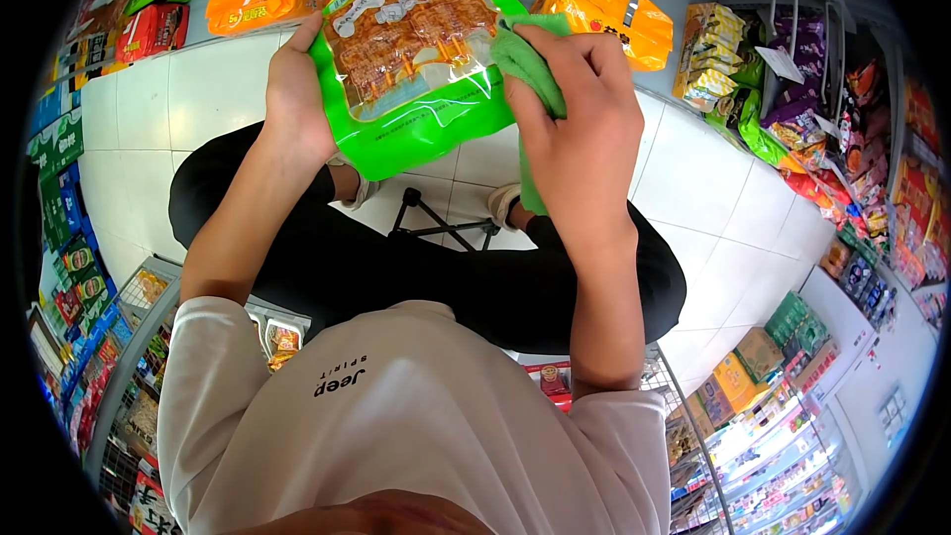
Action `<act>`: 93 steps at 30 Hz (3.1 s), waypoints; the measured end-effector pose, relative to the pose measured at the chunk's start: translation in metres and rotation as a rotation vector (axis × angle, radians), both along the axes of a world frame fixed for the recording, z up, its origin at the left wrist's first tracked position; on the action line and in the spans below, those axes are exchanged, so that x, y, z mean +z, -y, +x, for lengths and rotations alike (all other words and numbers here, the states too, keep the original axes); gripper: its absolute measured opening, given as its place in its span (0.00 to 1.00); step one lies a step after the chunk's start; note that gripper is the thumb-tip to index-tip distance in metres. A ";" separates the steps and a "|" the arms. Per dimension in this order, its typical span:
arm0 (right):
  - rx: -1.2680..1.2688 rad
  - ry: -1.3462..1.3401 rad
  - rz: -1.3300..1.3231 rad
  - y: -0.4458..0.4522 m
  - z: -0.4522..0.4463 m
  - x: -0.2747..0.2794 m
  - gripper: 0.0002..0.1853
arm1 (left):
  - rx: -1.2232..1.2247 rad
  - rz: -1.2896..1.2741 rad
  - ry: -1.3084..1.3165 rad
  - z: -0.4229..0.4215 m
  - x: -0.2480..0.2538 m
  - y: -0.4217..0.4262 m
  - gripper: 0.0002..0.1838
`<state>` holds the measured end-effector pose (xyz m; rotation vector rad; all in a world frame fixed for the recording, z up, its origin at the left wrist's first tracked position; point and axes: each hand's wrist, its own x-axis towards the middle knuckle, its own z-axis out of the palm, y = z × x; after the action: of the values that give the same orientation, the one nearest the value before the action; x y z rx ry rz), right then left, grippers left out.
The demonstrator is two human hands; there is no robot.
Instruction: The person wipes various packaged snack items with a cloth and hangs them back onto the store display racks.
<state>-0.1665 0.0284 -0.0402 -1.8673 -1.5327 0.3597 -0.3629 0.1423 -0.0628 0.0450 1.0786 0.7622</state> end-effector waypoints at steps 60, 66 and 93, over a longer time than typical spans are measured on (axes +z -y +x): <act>0.072 -0.773 -0.177 0.002 -0.015 -0.026 0.11 | -0.805 0.989 -0.610 -0.010 -0.059 0.030 0.74; 0.105 -0.831 -0.178 0.007 -0.016 -0.024 0.12 | -0.788 0.811 -0.400 -0.008 -0.057 0.028 0.65; 0.043 -0.288 -0.003 0.013 -0.008 0.001 0.19 | -0.032 0.718 -0.423 -0.023 -0.038 -0.067 0.16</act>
<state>-0.1748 0.0159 -0.0395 -1.7014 -1.3770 0.6223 -0.3855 0.2094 -0.1004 0.8630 1.1432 1.1089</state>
